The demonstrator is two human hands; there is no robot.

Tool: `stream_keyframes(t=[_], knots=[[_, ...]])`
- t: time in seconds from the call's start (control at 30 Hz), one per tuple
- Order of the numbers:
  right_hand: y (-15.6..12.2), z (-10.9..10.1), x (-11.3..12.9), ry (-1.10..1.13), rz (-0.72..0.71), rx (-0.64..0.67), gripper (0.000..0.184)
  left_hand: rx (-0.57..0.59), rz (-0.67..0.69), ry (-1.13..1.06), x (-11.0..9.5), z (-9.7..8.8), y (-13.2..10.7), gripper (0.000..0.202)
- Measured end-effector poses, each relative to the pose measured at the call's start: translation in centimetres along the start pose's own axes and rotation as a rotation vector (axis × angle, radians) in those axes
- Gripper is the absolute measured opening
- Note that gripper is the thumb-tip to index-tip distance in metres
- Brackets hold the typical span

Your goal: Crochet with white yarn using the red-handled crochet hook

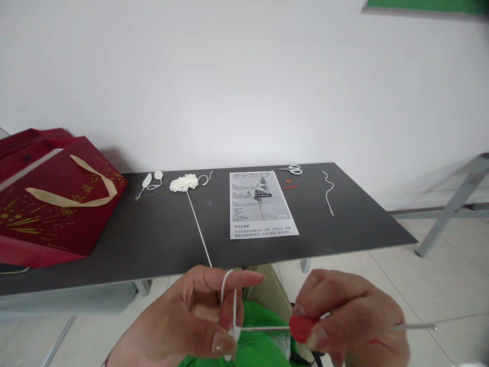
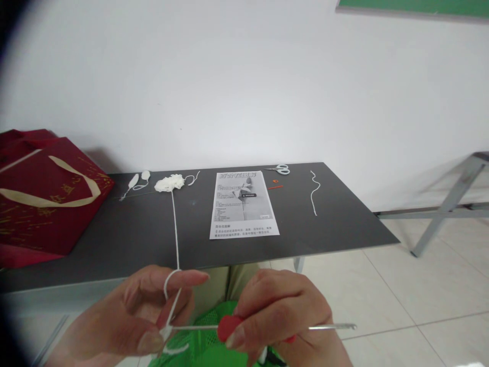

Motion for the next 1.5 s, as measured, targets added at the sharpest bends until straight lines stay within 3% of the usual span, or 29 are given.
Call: stream_keyframes(t=[0.13,0.23,0.47,0.6,0.8,0.93,1.2,1.5], knots=[[-0.5,0.2,-0.3,0.006,0.062,-0.085,0.014,-0.042,0.009,-0.028,0.1,0.0,-0.5,0.055],[-0.8,0.4,0.0,-0.007,0.033,-0.113,0.016,-0.050,0.001,-0.098,0.3,0.4,-0.9,0.057],[0.0,0.5,1.0,-0.050,-0.041,0.004,0.026,-0.129,-0.051,-0.073,0.2,0.4,-0.9,0.057],[-0.3,0.5,1.0,-0.045,-0.058,0.031,0.026,-0.076,-0.049,-0.066,0.1,0.6,-0.8,0.055],[-1.2,0.1,-0.3,0.021,0.102,-0.096,0.011,-0.048,-0.023,-0.061,0.5,0.9,-1.2,0.053],[-1.0,0.0,-0.9,0.113,0.183,-0.129,0.011,-0.091,-0.009,0.053,0.4,0.8,-1.6,0.051],[-1.8,0.4,-2.3,0.302,0.256,-0.224,0.010,-0.210,0.193,0.311,-0.9,0.5,-2.4,0.051],[-2.5,0.1,-2.1,0.176,0.225,-0.211,0.011,-0.215,0.150,0.235,-0.6,0.6,-2.2,0.057]])
Point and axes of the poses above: each hand's wrist, its own y-axis towards the middle knuckle, its own z-axis out of the palm, x = y × z, the point moved 6 cm from there along y, towards the middle knuckle, and after that the axes turned 1 degree about x, right-handed, at the moved point
